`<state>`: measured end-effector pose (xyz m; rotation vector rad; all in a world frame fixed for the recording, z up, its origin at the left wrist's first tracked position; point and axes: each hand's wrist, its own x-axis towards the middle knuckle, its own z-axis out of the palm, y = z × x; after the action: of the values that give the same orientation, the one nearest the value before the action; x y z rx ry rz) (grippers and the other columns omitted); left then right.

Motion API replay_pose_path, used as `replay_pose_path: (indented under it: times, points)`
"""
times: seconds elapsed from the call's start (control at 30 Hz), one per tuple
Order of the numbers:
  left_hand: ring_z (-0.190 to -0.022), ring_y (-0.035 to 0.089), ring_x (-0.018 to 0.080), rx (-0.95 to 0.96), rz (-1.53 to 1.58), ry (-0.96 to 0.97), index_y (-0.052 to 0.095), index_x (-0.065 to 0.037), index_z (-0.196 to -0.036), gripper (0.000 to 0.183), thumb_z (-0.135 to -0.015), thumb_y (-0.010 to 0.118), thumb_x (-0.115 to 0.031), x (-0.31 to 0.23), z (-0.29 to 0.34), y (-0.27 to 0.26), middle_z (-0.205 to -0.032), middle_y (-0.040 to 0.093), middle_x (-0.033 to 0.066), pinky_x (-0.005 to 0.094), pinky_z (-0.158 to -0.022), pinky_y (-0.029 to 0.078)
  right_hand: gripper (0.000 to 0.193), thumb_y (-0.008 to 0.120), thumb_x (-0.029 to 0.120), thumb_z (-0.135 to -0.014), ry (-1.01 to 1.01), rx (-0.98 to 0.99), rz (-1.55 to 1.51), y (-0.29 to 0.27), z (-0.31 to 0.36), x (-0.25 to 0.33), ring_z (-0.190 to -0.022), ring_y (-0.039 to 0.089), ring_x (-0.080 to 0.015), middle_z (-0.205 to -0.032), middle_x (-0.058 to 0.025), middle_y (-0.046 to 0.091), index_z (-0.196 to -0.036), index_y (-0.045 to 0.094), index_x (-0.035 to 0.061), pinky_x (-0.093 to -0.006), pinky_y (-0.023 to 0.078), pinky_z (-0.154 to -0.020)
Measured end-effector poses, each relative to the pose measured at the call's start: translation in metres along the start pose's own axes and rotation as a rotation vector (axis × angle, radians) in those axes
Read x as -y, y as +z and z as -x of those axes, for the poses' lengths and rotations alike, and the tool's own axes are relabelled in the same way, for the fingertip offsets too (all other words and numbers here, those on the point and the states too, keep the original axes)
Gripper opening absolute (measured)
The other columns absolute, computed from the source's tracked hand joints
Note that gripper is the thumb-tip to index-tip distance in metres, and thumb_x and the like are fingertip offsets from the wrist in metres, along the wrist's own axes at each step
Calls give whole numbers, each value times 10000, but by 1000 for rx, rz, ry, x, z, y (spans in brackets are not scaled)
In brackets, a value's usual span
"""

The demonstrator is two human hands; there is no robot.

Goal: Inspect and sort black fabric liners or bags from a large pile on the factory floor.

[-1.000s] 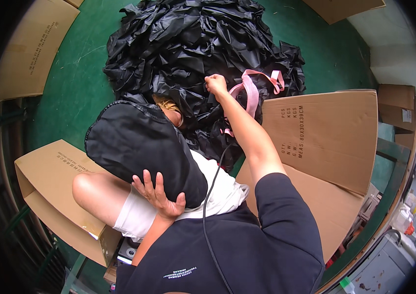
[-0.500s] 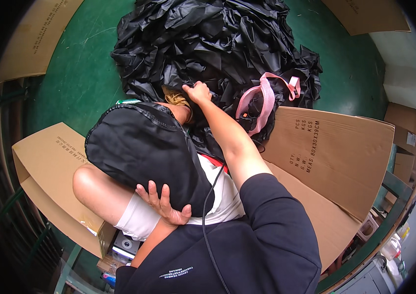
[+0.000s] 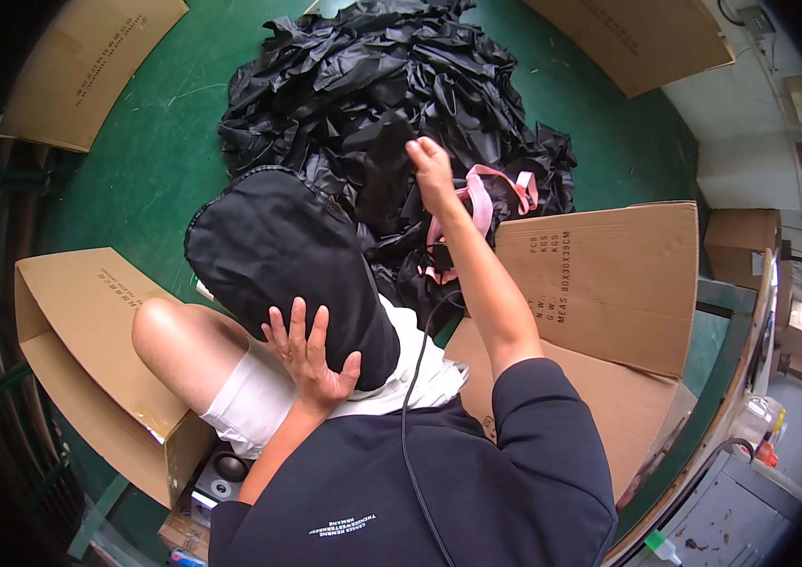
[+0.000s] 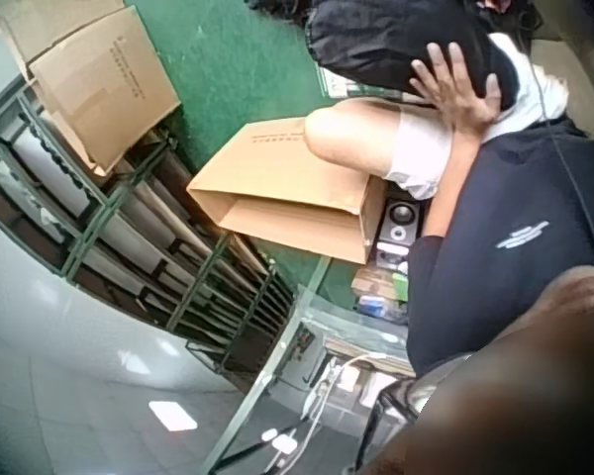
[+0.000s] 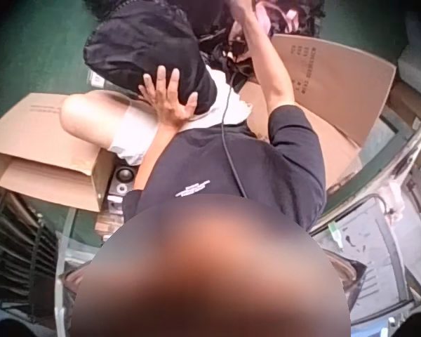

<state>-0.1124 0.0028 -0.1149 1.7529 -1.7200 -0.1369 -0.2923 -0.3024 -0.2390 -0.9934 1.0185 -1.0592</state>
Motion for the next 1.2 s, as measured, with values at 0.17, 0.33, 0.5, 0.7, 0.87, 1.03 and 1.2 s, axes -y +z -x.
replay_pose_path:
  times: [0.17,0.33,0.5,0.7,0.87,1.03,1.2]
  points:
    - [-1472,240,359,50,8,24,552,-123,-1377,596,-889,585,-463,-6,-10,-9,-1520,422,106,516,-1198,98,285,506,224,-1029,-98,119,-383,-11,51,134,-1005,671,-196,-1123,-103,679,-1172,591,-8,-337,536,-916]
    - [-1319,451,312,11,154,20,696,-91,-1116,337,-851,686,-300,-13,-29,-34,-1314,604,78,469,-1097,280,389,470,277,-1041,-119,196,-383,-2,112,215,-1009,679,-225,-1144,-161,678,-1220,580,-50,-357,541,-925]
    - [-1191,555,328,-165,499,96,604,-33,-1222,461,-823,740,-220,-23,-69,-75,-1280,610,145,423,-1006,383,262,599,195,-977,-77,444,-23,6,164,225,-934,663,-176,-1004,-97,707,-1126,657,-12,-316,528,-874]
    - [-1215,569,202,-300,159,498,695,-181,-1095,249,-850,659,-156,-47,-97,-116,-1248,651,27,389,-1066,369,274,610,236,-994,251,670,59,107,180,213,-976,618,-86,-1090,-27,687,-1156,664,22,-249,479,-881]
    - [-664,585,312,-259,431,342,578,-39,-774,34,-789,579,-9,-35,-108,-125,-742,599,128,405,-665,498,401,424,377,-1048,556,885,-322,125,169,190,-841,616,-134,-903,-86,640,-951,537,5,-247,499,-729]
    - [-444,462,356,-182,298,-161,478,-11,-612,427,-930,662,-229,-26,-115,-144,-524,469,170,420,-443,325,670,548,587,-929,18,766,-71,131,190,212,-1007,608,-194,-1116,-150,594,-1243,441,5,-283,486,-854]
    - [-397,408,349,-222,184,-283,451,-8,-563,517,-948,651,-289,-29,-122,-156,-471,440,169,419,-418,286,1063,882,405,-683,-434,504,473,149,243,217,-1278,460,-270,-1402,-170,415,-1452,252,30,-381,386,-1025]
